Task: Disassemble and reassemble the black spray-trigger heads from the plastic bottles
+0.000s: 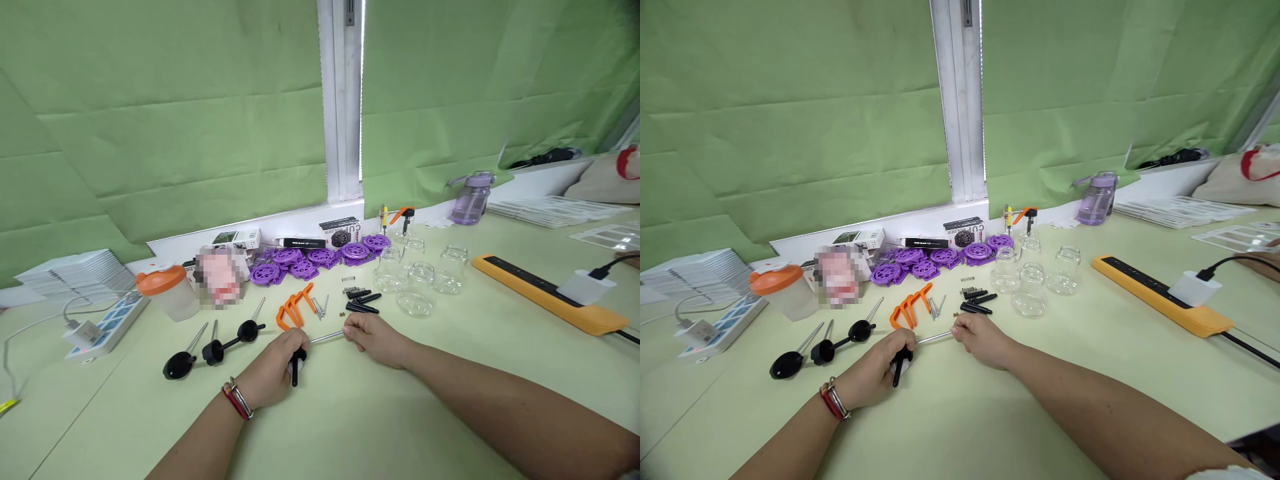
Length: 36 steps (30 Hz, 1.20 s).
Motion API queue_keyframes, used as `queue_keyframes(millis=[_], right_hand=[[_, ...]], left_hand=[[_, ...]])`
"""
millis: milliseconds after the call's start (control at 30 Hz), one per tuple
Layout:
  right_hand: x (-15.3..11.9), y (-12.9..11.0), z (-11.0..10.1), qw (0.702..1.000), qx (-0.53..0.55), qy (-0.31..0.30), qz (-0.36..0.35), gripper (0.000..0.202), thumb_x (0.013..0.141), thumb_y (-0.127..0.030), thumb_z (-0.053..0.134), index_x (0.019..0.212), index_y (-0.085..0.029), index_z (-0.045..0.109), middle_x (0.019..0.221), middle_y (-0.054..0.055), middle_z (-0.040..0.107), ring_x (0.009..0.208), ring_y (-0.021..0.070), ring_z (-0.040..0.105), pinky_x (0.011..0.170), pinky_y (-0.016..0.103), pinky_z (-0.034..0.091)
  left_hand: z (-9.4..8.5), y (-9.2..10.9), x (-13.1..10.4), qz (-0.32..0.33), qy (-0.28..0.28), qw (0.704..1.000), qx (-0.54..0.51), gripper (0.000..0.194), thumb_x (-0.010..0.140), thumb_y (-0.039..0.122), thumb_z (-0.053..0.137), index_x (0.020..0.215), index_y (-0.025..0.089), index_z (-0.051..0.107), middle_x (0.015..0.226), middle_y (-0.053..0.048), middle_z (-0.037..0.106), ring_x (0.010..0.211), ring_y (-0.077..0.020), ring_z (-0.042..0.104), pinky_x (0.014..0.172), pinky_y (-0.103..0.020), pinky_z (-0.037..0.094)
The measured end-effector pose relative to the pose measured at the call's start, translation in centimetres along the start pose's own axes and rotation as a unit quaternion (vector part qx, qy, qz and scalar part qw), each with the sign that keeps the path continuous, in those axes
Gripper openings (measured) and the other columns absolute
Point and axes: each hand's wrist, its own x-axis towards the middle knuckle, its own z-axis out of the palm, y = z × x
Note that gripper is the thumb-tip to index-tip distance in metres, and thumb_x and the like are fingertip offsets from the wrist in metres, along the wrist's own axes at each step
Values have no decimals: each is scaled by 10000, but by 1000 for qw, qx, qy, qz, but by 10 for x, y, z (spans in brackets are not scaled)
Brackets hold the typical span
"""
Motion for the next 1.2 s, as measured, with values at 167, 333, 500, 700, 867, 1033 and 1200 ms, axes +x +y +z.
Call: queue_keyframes(millis=[167,333,500,700,867,1033,1200], right_hand=[[0,1,0,1000,-16,-2,-5,291,877,-407,405,726,-178,502,556,-28,466,523,102,403,538,227,331],[0,0,-1,1000,-23,-4,-3,300,887,-398,384,731,-174,507,564,-23,477,522,100,400,535,227,329],[0,-2,-1,1000,-29,-1,-3,310,890,-399,379,726,-171,511,561,-20,478,525,103,402,533,230,328],[-1,-1,-1,1000,-13,-3,-7,312,891,-410,376,719,-173,485,561,-26,459,533,101,408,542,232,330],[0,3,1,1000,16,-3,-21,300,879,-430,404,727,-179,466,581,-38,417,536,96,400,528,224,322],[2,7,3,999,42,-1,-34,195,834,-372,497,861,-180,520,648,-32,434,569,97,387,517,216,313],[1,5,2,999,12,5,-38,95,786,-246,537,850,-178,518,611,-45,413,561,95,376,511,212,300]], left_hand=[[0,0,0,-3,-4,1000,5,532,473,-66,355,922,214,415,930,-21,501,825,-157,465,712,-254,392],[0,1,0,-6,-7,1000,5,540,481,-78,352,929,216,414,927,-15,500,821,-154,465,709,-252,389],[-1,0,0,-4,-9,1000,6,528,493,-82,353,926,214,411,932,-17,500,820,-154,466,705,-251,389],[1,-1,-1,-3,-6,1000,4,535,500,-87,353,939,214,412,932,-16,494,824,-153,464,711,-250,388],[0,0,0,-4,-5,1000,3,531,497,-90,350,927,214,416,929,-10,493,822,-147,459,709,-245,385],[0,0,0,-4,-8,1000,4,553,484,-96,348,936,216,418,933,-7,489,830,-146,456,707,-242,385],[0,-1,0,-10,-12,1000,6,567,472,-100,341,935,218,415,932,-3,485,821,-142,456,693,-235,384]])
